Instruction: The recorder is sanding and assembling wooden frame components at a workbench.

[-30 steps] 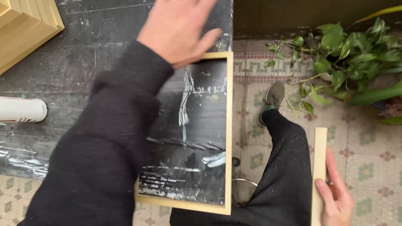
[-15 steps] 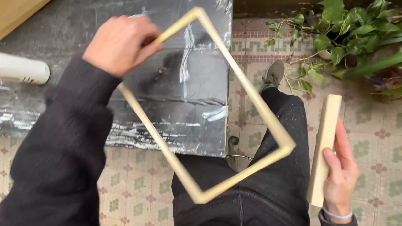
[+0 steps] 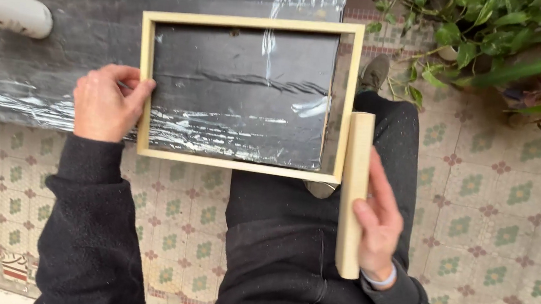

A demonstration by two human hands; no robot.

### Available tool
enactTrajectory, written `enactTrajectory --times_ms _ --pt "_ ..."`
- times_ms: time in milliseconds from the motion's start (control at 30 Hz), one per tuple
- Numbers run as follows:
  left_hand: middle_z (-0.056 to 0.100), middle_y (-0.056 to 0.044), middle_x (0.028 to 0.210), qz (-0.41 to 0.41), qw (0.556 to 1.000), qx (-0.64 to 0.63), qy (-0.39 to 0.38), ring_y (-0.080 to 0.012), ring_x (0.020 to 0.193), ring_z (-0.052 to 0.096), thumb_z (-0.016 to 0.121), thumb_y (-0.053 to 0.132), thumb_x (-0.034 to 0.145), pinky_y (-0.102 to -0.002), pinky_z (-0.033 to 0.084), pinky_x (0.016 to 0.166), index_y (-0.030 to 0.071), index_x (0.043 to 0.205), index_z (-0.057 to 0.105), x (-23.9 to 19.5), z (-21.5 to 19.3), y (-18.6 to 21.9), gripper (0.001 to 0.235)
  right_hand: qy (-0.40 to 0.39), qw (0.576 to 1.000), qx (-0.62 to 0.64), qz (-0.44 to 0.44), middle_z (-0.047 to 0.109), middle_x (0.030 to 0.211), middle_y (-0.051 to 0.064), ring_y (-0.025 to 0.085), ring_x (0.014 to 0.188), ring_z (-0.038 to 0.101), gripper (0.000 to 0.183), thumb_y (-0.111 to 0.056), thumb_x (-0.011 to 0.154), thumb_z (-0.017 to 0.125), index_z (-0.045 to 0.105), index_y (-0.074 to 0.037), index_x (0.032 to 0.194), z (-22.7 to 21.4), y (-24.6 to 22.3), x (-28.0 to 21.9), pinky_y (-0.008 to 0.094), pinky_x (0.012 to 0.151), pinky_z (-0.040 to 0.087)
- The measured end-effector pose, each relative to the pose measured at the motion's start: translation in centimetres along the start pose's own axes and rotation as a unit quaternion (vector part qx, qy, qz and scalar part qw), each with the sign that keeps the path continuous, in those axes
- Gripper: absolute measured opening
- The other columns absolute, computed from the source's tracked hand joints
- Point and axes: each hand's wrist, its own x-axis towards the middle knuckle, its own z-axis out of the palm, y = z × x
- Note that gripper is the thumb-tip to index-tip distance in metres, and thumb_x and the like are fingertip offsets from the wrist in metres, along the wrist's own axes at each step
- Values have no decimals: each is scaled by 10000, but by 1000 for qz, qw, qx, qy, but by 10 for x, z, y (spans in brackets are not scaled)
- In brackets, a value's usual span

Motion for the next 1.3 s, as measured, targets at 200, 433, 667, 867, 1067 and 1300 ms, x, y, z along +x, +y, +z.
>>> enactTrajectory --times_ms 200,433,667,867,1067,1300 --pt "750 -108 845 -10 999 -30 16 -213 729 730 799 238 965 -351 575 733 6 1040 786 5 -1 -10 243 -41 999 29 21 311 1706 222 318 1599 313 657 -112 1008 535 321 91 1595 18 3 -1 421 1331 230" --pt "517 -194 1407 147 972 -181 32 -317 1337 537 829 264 909 -446 534 1098 8 1425 522 -60 12 117 653 -33 999 38 3 278 1729 216 313 1626 281 651 -101 1029 537 307 96 1605 33 6 2 420 1351 211" --pt "325 -54 1697 404 914 1 -35 -244 1553 360 747 471 995 -528 229 1313 79 1595 431 -78 83 171 783 -19 998 62 11 285 1725 219 314 1616 317 668 -136 1031 549 303 98 1606 34 13 1 439 1352 254" --pt "366 -66 1651 422 900 23 -108 -260 1509 343 726 471 855 -526 242 1252 86 1577 411 -66 74 172 876 25 998 35 40 337 1698 238 324 1580 359 680 -151 1014 526 318 98 1611 17 16 18 417 1326 271" --pt "361 -107 1643 400 909 6 -122 -282 1517 337 742 462 836 -542 217 1257 51 1574 386 -64 72 172 918 -44 994 -79 -64 284 1720 155 244 1624 274 640 -112 1075 489 295 37 1667 43 11 65 360 1359 221" --pt "380 -89 1659 423 899 30 -104 -264 1528 338 745 439 912 -529 214 1286 62 1596 387 -64 74 173 859 -30 998 -11 -45 411 1625 194 222 1500 441 522 -85 1132 517 363 46 1614 41 22 123 333 1271 300"
